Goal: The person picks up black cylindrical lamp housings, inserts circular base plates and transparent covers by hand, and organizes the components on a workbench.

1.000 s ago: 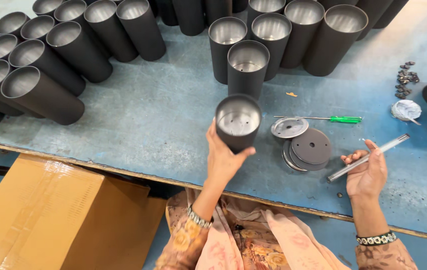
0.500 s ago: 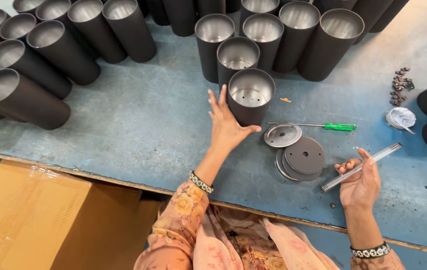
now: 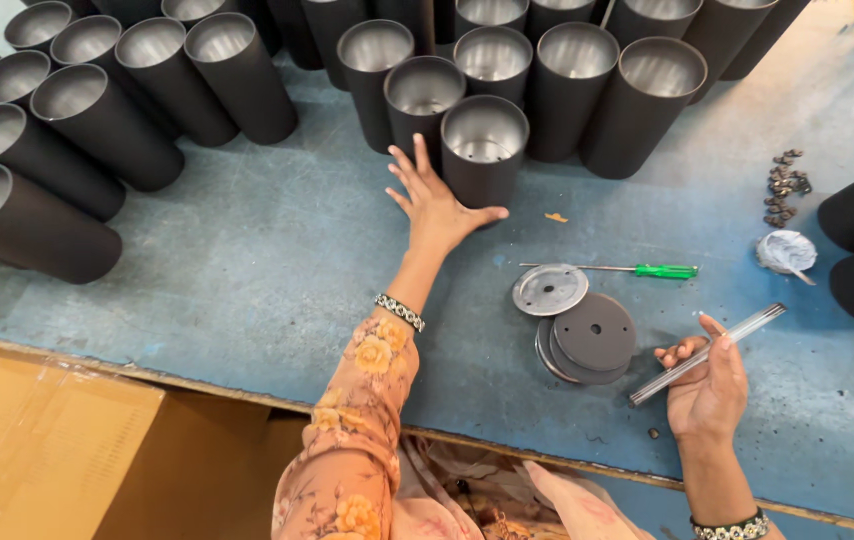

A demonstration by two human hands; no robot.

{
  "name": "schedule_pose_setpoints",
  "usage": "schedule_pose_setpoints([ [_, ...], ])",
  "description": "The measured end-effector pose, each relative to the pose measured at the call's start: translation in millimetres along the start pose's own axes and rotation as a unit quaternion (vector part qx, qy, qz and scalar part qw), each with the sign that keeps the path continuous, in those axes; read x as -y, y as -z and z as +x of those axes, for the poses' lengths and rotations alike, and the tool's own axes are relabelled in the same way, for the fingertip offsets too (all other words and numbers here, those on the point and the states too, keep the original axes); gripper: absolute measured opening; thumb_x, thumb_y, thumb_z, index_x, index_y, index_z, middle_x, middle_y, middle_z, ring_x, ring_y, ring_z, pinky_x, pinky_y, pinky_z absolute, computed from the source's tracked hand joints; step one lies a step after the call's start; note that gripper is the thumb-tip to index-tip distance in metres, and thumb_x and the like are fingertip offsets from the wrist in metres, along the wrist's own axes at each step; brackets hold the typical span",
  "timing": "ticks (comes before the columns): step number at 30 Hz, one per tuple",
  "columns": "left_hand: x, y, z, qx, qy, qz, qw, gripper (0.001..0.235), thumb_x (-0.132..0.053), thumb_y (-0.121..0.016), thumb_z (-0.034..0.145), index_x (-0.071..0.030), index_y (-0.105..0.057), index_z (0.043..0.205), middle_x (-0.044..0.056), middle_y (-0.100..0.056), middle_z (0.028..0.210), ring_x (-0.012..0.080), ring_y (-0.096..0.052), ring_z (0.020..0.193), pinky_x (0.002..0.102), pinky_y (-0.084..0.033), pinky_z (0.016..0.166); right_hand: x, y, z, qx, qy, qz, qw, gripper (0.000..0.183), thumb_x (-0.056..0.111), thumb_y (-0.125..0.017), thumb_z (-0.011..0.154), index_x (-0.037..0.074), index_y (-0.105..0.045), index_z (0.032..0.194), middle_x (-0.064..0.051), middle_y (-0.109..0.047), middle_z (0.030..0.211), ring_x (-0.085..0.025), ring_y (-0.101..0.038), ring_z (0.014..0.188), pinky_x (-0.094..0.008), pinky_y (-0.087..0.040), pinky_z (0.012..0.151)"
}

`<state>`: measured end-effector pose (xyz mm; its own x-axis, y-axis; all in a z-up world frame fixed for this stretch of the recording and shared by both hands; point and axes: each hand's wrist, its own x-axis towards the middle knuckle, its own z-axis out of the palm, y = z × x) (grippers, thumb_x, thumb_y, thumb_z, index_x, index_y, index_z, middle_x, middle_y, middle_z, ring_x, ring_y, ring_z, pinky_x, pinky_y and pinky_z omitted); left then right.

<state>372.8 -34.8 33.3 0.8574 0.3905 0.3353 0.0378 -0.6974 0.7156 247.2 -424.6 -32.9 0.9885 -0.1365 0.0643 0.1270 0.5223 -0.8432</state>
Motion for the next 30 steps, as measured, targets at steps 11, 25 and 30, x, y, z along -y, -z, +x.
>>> schedule_pose_setpoints([
  [11,17,-2,65,0.043,-0.067,0.023,0.997,0.168,-0.061,-0.099,0.044,-0.009,0.012,0.159,0.028,0.004,0.168,0.0447,0.005,0.157,0.066,-0.008,0.121,0,-7,-2,-0.020,-0.010,-0.040,0.999,0.044,0.033,-0.046,0.118,0.000,-0.048,0.146,-0.007,-0.054,0.089,-0.020,-0.055,0.081,-0.045,-0.052,0.092],
  [25,-8,-87,161,0.039,-0.059,0.061,0.996,0.158,-0.057,-0.097,0.058,-0.010,0.018,0.156,0.050,0.011,0.153,0.0580,-0.013,0.147,0.059,-0.014,0.122,-10,3,1,-0.037,0.001,-0.047,0.998,0.047,0.031,-0.042,0.117,-0.004,-0.045,0.147,-0.011,-0.053,0.087,-0.022,-0.056,0.078,-0.047,-0.052,0.088],
  [30,-9,-121,199,0.039,-0.028,0.082,0.995,0.150,-0.055,-0.093,0.064,-0.013,0.018,0.156,0.047,0.010,0.156,0.0562,-0.029,0.144,0.059,-0.018,0.121,-22,19,0,-0.044,0.018,-0.041,0.998,0.049,0.029,-0.041,0.115,-0.007,-0.044,0.147,-0.014,-0.054,0.087,-0.026,-0.056,0.074,-0.048,-0.052,0.083],
])
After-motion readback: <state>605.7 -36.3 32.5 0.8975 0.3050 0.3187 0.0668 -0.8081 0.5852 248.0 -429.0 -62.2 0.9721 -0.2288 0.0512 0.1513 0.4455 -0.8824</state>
